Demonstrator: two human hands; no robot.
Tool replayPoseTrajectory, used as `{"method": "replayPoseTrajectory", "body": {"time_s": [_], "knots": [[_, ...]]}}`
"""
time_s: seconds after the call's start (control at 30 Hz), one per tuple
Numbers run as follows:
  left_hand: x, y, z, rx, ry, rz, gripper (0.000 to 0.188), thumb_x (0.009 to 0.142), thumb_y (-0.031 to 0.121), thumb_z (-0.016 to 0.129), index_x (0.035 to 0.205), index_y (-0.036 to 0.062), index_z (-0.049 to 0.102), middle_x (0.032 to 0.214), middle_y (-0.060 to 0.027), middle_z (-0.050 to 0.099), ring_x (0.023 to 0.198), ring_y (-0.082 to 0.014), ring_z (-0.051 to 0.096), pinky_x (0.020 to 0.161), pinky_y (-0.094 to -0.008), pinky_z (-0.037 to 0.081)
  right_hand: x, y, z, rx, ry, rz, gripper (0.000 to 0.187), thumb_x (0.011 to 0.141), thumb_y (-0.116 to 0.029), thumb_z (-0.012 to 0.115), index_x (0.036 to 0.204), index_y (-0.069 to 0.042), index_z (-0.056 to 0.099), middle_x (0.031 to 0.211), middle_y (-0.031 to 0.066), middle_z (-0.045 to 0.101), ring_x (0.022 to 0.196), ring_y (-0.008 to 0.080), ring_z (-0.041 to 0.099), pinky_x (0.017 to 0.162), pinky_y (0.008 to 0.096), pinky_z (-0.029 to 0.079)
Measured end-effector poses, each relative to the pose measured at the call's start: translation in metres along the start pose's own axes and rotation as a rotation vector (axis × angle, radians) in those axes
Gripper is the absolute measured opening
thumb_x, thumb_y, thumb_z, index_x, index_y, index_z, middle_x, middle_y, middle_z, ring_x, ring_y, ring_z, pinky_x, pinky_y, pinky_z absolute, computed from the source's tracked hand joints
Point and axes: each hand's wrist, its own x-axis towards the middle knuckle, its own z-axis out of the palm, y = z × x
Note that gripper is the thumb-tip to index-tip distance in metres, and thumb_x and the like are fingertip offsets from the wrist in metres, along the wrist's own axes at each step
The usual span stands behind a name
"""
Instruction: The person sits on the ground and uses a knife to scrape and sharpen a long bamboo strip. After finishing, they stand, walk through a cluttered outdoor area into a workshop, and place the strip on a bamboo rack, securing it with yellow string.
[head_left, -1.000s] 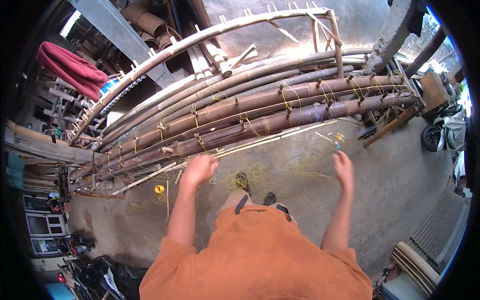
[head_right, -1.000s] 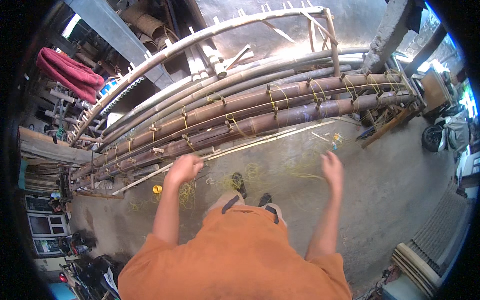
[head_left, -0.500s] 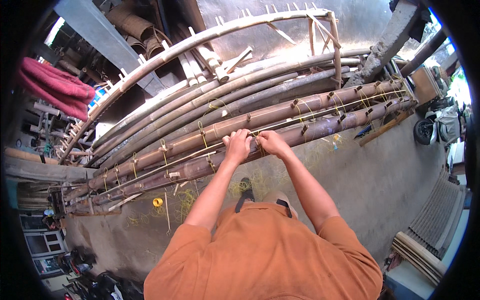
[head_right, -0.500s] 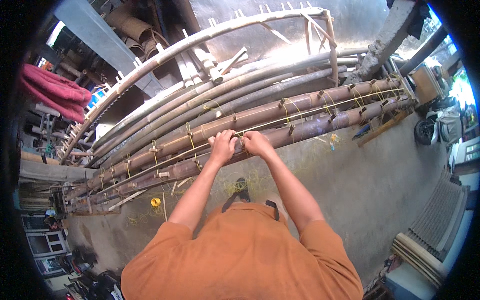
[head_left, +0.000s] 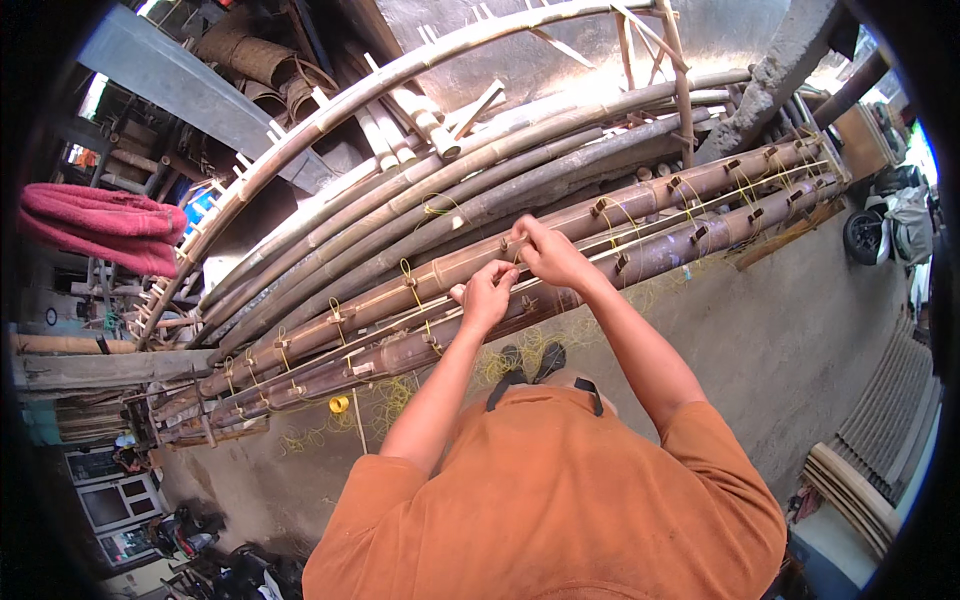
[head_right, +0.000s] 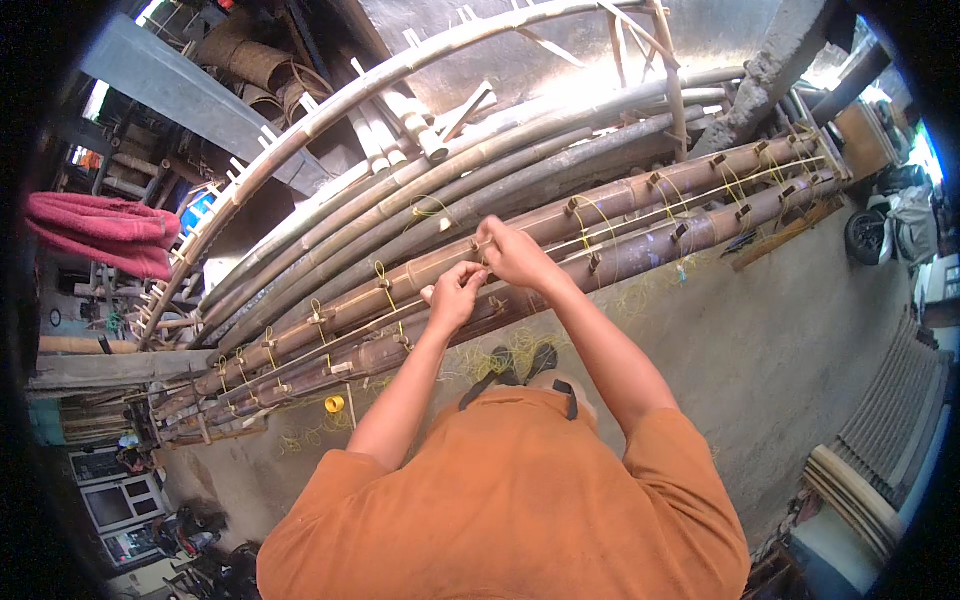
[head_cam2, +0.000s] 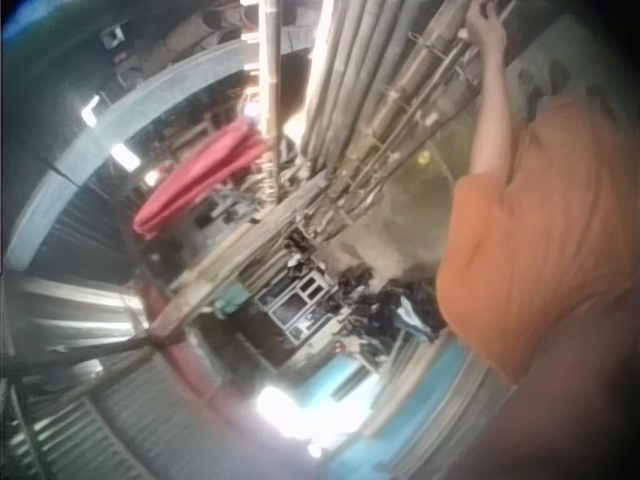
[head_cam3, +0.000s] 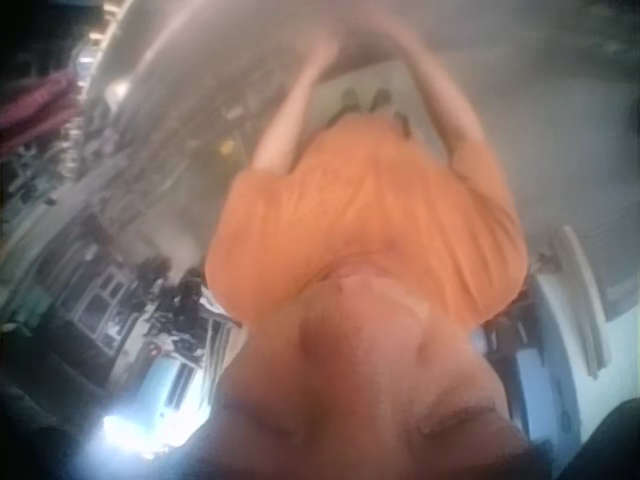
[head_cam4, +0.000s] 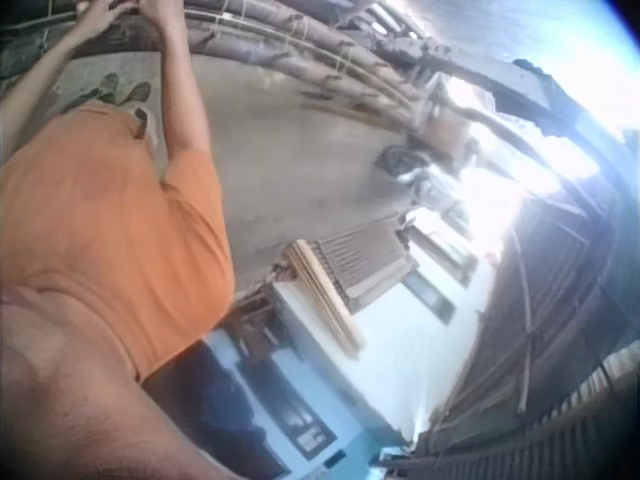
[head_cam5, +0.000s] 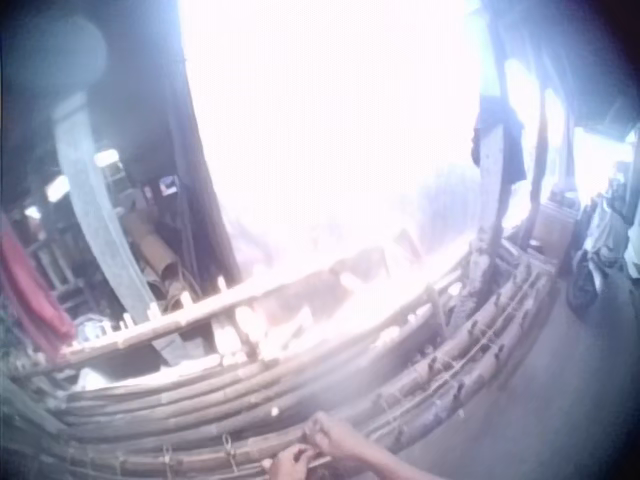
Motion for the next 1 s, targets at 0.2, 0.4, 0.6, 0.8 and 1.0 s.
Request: {"method": "replayPoseTrajectory", "body": {"time_s": [0.2,0.4,0.6,0.8,1.0], "knots": [[0.000,0.006,0.000,-0.042,-0.041,-0.063,0.023,0.098,0.031,0.059,0.107,0.0151,0.073,0.086,0.0034,0.073,0.083,-0.0066,0.062,0.092,-0.0362,0.027,-0.033,0.024,0.030,-0.456,0.191,-0.011,0.020,0.088,-0.033,0.062,0.091,-0.018,0.074,0.106,0.0051,0.066,0.108,0.0238,0.057,0.101,0.0524,0.028],[0.002,-0.005,0.007,-0.039,0.009,-0.030,0.022,0.097,0.035,0.058,0.105,0.0209,0.074,0.084,0.0009,0.073,0.079,-0.0126,0.062,0.088,-0.0409,0.024,-0.034,0.029,0.035,-0.346,0.205,0.080,0.019,0.087,-0.035,0.067,0.091,-0.016,0.072,0.109,0.0047,0.064,0.109,0.0223,0.056,0.104,0.0493,0.024],[0.000,0.010,0.006,0.083,0.032,-0.046,0.020,0.096,0.034,0.058,0.098,0.0208,0.072,0.085,-0.0009,0.074,0.080,-0.0153,0.064,0.086,-0.0399,0.025,-0.053,-0.009,0.014,0.118,0.250,-0.073,0.015,0.088,-0.024,0.062,0.082,-0.011,0.066,0.091,0.0073,0.065,0.098,0.0258,0.060,0.093,0.0452,0.037],[0.002,-0.013,0.023,0.088,0.211,0.124,0.019,0.097,0.032,0.055,0.094,0.0172,0.067,0.083,0.0007,0.071,0.080,-0.0136,0.063,0.086,-0.0397,0.027,-0.124,0.041,0.059,-0.083,-0.211,-0.247,0.019,0.085,-0.015,0.051,0.071,-0.002,0.051,0.074,0.0180,0.058,0.075,0.0366,0.053,0.071,0.0459,0.045],[0.074,0.053,-0.013,-0.656,0.035,0.163,0.018,0.103,0.015,0.047,0.089,0.0081,0.054,0.075,0.0015,0.053,0.067,-0.0063,0.048,0.062,-0.0238,0.041,-0.130,0.038,0.060,-0.012,-0.166,-0.119,0.016,0.085,-0.016,0.052,0.075,-0.002,0.052,0.078,0.0162,0.059,0.081,0.0363,0.053,0.075,0.0465,0.045]]}}
